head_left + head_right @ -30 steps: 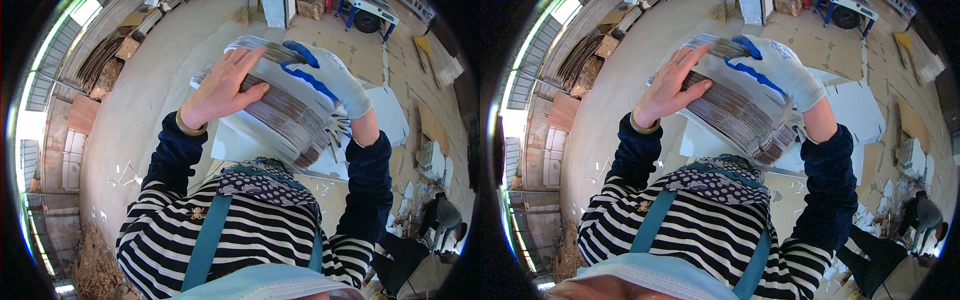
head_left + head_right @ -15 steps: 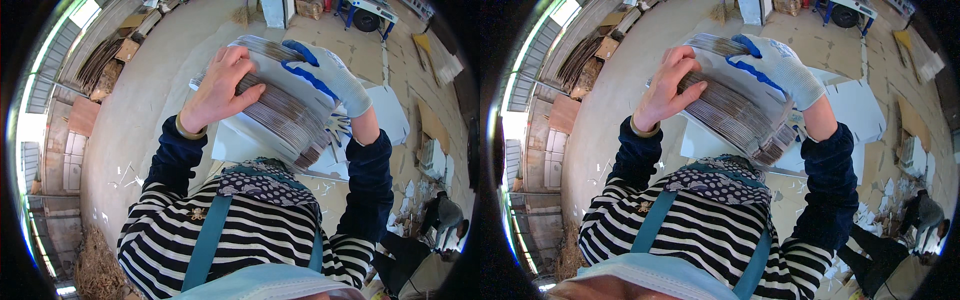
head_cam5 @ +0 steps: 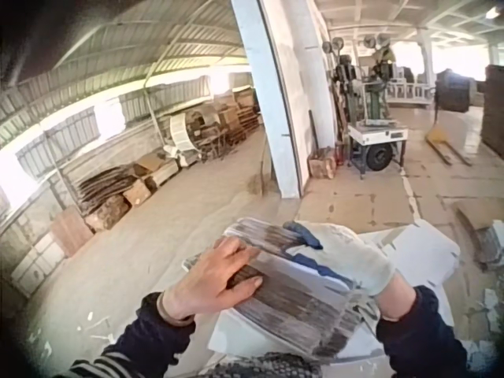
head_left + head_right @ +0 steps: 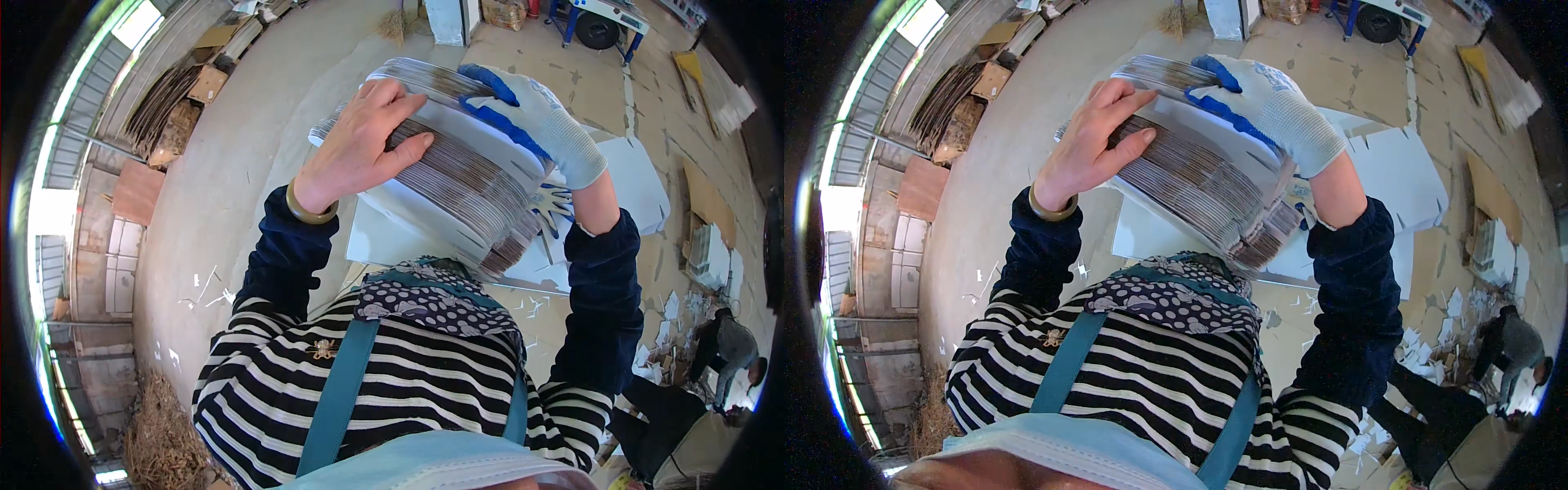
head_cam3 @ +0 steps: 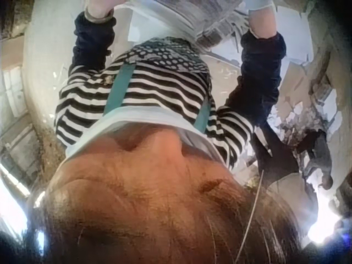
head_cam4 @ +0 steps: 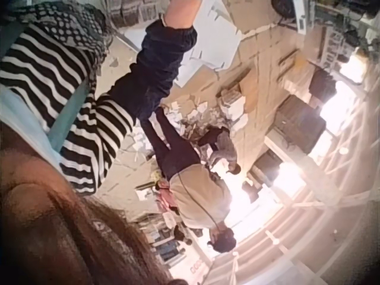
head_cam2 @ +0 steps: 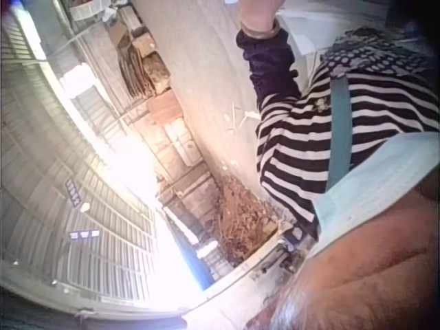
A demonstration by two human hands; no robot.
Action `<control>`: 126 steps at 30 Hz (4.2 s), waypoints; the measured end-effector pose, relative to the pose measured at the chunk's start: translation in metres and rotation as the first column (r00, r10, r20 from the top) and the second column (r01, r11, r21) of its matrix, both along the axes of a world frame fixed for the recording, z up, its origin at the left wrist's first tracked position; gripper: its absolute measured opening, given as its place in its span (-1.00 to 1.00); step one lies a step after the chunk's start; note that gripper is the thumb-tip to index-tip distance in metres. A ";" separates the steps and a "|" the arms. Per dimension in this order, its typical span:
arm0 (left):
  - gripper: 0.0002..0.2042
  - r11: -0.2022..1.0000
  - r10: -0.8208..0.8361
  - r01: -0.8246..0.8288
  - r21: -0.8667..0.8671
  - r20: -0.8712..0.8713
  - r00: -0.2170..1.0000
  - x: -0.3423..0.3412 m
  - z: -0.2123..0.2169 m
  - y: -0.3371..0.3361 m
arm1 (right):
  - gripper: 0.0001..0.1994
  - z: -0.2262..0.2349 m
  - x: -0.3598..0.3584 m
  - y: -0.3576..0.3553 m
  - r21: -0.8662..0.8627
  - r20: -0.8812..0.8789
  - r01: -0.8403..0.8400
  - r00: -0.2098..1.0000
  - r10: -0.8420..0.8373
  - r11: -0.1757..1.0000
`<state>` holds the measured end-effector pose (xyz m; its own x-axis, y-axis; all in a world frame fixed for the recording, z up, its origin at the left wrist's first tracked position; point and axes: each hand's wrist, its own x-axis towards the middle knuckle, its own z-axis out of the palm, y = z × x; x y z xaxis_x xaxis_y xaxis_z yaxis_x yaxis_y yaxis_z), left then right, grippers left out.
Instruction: Organizing and stacking flattened cardboard boxes in a factory environment.
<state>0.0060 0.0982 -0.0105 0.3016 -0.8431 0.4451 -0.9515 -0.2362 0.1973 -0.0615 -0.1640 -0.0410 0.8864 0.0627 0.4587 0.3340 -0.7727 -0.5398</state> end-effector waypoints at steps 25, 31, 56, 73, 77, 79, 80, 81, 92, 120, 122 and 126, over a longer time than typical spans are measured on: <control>-0.59 0.999 -0.027 0.028 -0.044 0.027 0.999 0.009 -0.005 -0.006 | -0.56 0.000 0.002 -0.007 -0.007 -0.128 -0.087 0.988 0.085 0.996; -0.58 1.000 -0.011 0.011 0.025 0.014 1.000 0.007 0.000 -0.006 | -0.57 -0.009 0.001 -0.006 -0.025 -0.090 -0.009 0.996 0.006 1.000; -0.58 0.997 -0.021 0.020 -0.072 -0.019 1.000 0.001 -0.001 -0.002 | -0.47 0.000 0.005 -0.004 0.089 -0.108 -0.019 0.994 0.029 0.996; -0.56 0.999 0.039 -0.039 -0.007 0.030 0.999 0.009 0.000 -0.007 | -0.47 0.013 -0.005 0.001 0.063 -0.160 -0.071 0.984 0.080 0.995; -0.48 0.994 0.035 -0.032 0.107 -0.022 0.999 0.008 0.003 -0.007 | -0.45 0.012 -0.005 0.005 0.104 -0.176 -0.040 0.983 0.058 0.994; -0.48 0.993 0.023 -0.021 0.112 -0.014 1.000 0.008 0.003 -0.006 | -0.44 0.006 0.000 -0.002 0.088 -0.147 -0.064 0.986 0.076 0.994; -0.48 0.993 0.015 -0.014 0.120 -0.007 1.000 0.008 0.003 -0.005 | -0.43 0.007 0.002 -0.002 0.072 -0.118 -0.091 0.988 0.099 0.993; -0.48 0.993 0.015 -0.015 0.120 -0.006 1.000 0.007 0.004 -0.005 | -0.43 0.008 0.003 -0.003 0.073 -0.118 -0.092 0.988 0.100 0.993; -0.56 0.993 0.018 -0.011 0.121 -0.054 0.998 0.004 0.005 -0.001 | -0.43 0.003 0.011 -0.010 0.056 -0.156 -0.073 0.984 0.081 0.996; -0.53 0.998 0.020 -0.011 -0.070 0.141 0.990 0.007 0.000 -0.002 | -0.49 0.004 0.004 -0.007 0.016 -0.091 -0.107 0.990 0.108 0.994; -0.54 0.997 0.048 -0.053 -0.064 -0.087 0.995 0.005 0.002 -0.004 | -0.50 0.004 0.001 -0.005 -0.046 -0.009 -0.139 0.990 0.139 0.989; -0.52 0.997 0.068 -0.069 -0.034 -0.030 0.997 0.004 0.004 -0.009 | -0.51 0.007 0.001 -0.002 0.056 -0.166 -0.005 0.986 0.015 0.998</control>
